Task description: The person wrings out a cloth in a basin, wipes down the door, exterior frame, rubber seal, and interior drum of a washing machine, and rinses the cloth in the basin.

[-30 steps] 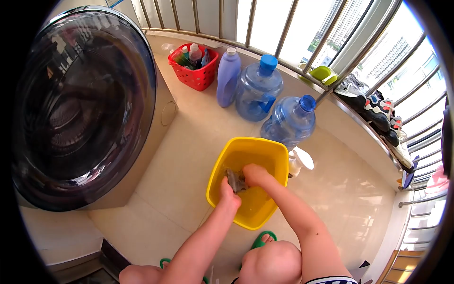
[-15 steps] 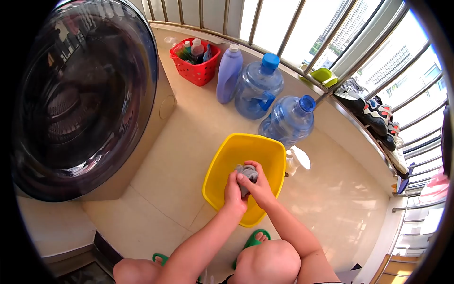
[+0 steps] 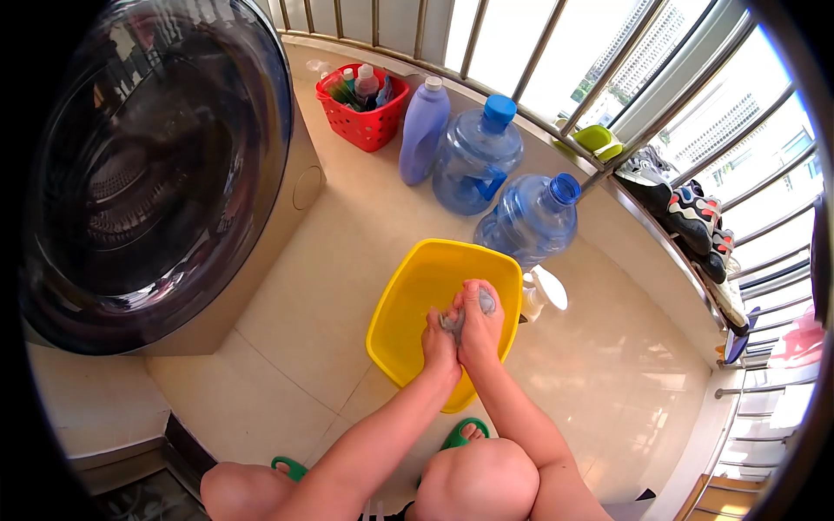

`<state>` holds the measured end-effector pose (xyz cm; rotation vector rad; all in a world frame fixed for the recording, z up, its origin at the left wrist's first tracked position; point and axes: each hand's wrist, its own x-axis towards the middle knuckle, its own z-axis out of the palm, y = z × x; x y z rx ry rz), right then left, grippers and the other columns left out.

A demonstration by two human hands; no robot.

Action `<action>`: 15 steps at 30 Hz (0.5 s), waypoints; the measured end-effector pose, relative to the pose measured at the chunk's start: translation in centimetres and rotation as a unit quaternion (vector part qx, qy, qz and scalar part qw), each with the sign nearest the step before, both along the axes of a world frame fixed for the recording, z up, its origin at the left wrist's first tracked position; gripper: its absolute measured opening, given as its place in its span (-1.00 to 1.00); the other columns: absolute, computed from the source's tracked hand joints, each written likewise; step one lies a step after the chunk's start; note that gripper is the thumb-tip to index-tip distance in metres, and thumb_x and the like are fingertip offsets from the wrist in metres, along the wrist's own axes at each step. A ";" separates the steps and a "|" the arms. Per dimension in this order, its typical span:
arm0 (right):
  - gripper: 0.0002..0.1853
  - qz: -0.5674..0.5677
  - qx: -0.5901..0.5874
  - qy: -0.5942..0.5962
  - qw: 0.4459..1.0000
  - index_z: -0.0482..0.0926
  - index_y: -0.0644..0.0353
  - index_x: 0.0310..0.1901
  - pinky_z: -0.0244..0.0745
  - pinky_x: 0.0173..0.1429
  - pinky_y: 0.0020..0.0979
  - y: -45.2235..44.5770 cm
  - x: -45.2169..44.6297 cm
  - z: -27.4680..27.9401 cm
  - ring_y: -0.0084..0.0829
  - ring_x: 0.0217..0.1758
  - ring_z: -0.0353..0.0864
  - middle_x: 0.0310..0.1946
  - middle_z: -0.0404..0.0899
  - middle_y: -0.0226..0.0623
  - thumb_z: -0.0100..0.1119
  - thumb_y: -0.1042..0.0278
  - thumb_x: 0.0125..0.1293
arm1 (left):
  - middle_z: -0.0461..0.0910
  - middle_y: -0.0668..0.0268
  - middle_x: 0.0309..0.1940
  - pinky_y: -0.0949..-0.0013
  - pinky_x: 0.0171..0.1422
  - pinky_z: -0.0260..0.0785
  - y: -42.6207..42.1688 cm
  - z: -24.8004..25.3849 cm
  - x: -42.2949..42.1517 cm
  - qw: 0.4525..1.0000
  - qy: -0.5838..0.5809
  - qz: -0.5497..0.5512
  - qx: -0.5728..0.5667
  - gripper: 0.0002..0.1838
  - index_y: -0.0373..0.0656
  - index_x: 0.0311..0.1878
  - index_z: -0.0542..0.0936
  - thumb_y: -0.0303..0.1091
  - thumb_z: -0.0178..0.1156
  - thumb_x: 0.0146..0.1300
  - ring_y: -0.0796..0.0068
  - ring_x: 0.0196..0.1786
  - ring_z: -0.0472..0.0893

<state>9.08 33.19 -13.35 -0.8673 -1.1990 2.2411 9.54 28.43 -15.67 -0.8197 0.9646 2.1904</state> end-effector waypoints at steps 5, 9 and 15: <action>-0.64 0.001 -0.028 -0.026 0.999 0.34 0.09 -0.44 0.08 -0.58 -0.54 0.0 -0.1 -0.3 -0.63 -0.66 0.16 -0.68 0.23 -0.50 0.12 0.06 0.42 | 0.43 0.45 -0.38 0.42 -0.15 0.37 -0.2 -1.6 0.5 1.000 0.018 0.008 0.006 -0.76 0.04 -0.41 0.38 -0.23 -0.07 0.44 0.59 -0.27 0.46; -0.53 0.007 -0.037 -0.056 0.998 0.25 0.06 -0.53 0.00 -0.59 -0.54 -0.3 -0.2 0.4 -0.64 -0.68 0.08 -0.71 0.15 -0.52 0.11 -0.05 0.41 | 0.44 0.46 -0.44 0.44 -0.22 0.37 -0.3 -1.4 0.5 1.000 -0.001 0.011 -0.002 -0.77 0.03 -0.44 0.41 -0.27 -0.03 0.40 0.59 -0.34 0.47; -0.57 0.004 -0.050 -0.029 0.998 0.24 0.08 -0.56 -0.02 -0.62 -0.50 -0.1 0.0 0.0 -0.60 -0.71 0.07 -0.74 0.17 -0.46 0.04 0.09 0.44 | 0.49 0.45 -0.44 0.47 -0.25 0.37 -0.4 -2.3 0.6 1.000 0.004 0.011 0.001 -0.77 0.01 -0.44 0.45 -0.27 -0.04 0.39 0.60 -0.36 0.50</action>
